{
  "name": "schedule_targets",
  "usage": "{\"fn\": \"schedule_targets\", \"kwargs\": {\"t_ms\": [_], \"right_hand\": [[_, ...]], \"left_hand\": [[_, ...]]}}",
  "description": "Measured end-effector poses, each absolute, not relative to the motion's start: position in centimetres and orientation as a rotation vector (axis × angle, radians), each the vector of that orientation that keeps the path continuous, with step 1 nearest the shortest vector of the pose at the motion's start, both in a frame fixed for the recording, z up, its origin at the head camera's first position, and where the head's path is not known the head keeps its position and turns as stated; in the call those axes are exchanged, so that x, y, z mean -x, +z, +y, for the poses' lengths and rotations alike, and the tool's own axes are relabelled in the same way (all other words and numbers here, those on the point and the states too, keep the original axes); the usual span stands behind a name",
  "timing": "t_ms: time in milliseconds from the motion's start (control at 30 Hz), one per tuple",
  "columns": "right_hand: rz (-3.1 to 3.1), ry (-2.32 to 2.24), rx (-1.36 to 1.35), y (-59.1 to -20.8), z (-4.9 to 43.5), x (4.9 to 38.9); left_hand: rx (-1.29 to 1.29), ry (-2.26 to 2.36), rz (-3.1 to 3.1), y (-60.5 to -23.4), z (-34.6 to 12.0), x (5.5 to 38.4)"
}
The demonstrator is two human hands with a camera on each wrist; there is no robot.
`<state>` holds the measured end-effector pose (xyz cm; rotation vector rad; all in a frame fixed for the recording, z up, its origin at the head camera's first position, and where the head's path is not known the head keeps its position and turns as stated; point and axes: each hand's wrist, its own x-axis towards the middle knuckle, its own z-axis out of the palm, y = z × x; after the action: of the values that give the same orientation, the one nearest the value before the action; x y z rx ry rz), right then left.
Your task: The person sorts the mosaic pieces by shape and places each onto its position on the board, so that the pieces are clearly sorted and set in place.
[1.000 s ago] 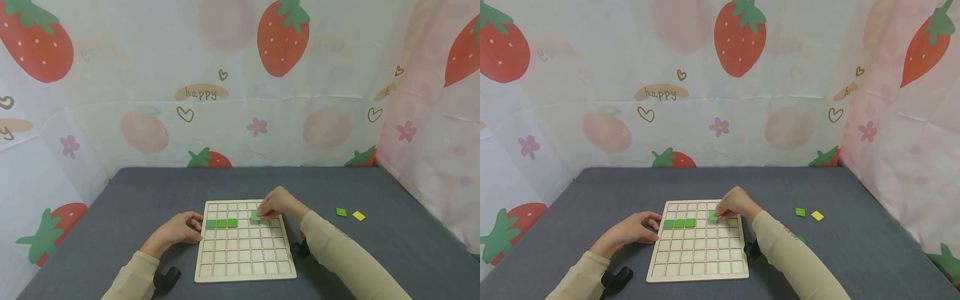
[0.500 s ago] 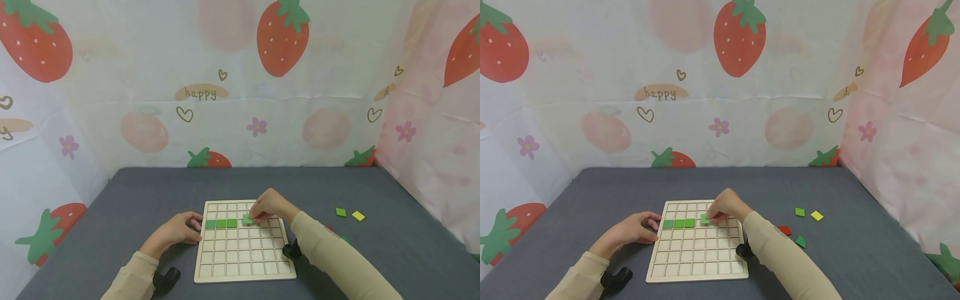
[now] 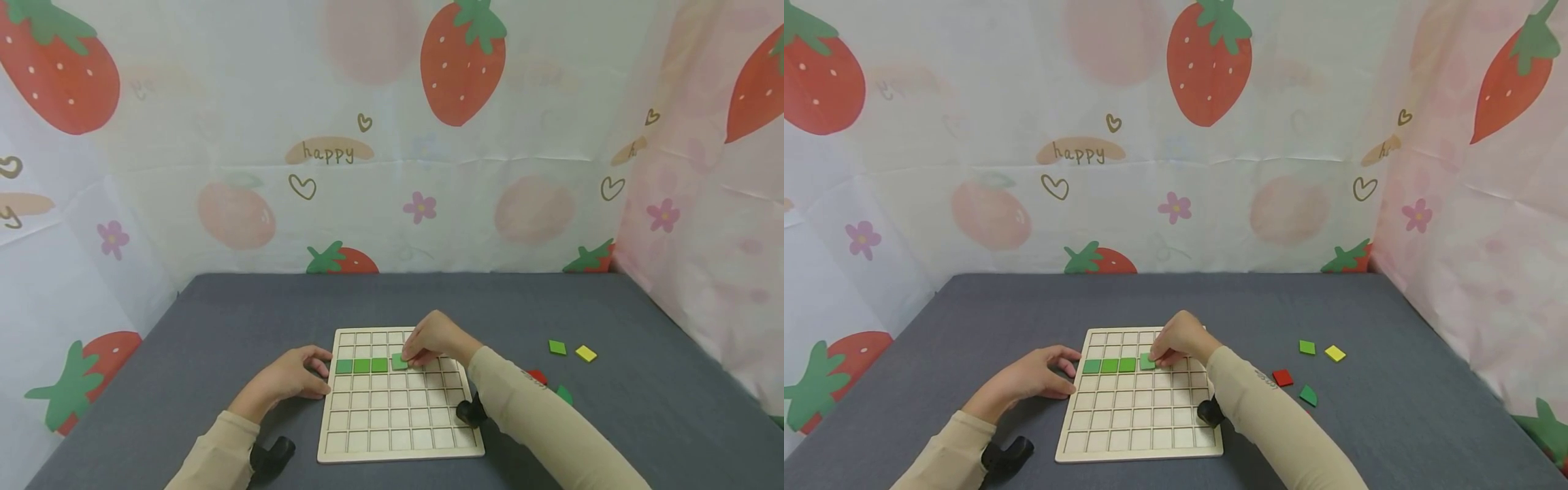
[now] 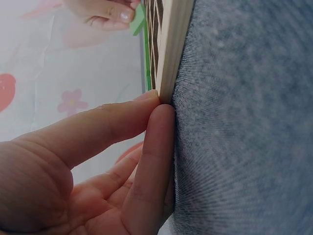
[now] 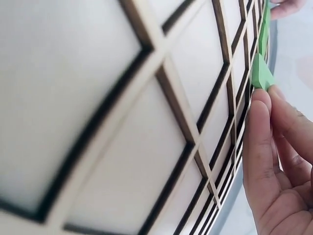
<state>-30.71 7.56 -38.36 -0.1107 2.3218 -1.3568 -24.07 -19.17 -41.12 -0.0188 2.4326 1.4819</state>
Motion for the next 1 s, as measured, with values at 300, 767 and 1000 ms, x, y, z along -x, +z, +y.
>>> {"fn": "schedule_targets", "kwargs": {"t_ms": [300,767,1000], "right_hand": [[2.348,-1.329,0.111,-38.6,7.0,30.7],[2.398,-1.295,0.106,-38.8,6.4,30.6],[2.39,-1.312,0.127,-38.6,6.6,30.6]], "left_hand": [[0.015,1.482,2.436,-41.1,-19.2,24.0],[-0.026,1.464,2.441,-41.1,-19.3,24.1],[-0.022,1.458,2.447,-41.2,-19.2,24.1]]}}
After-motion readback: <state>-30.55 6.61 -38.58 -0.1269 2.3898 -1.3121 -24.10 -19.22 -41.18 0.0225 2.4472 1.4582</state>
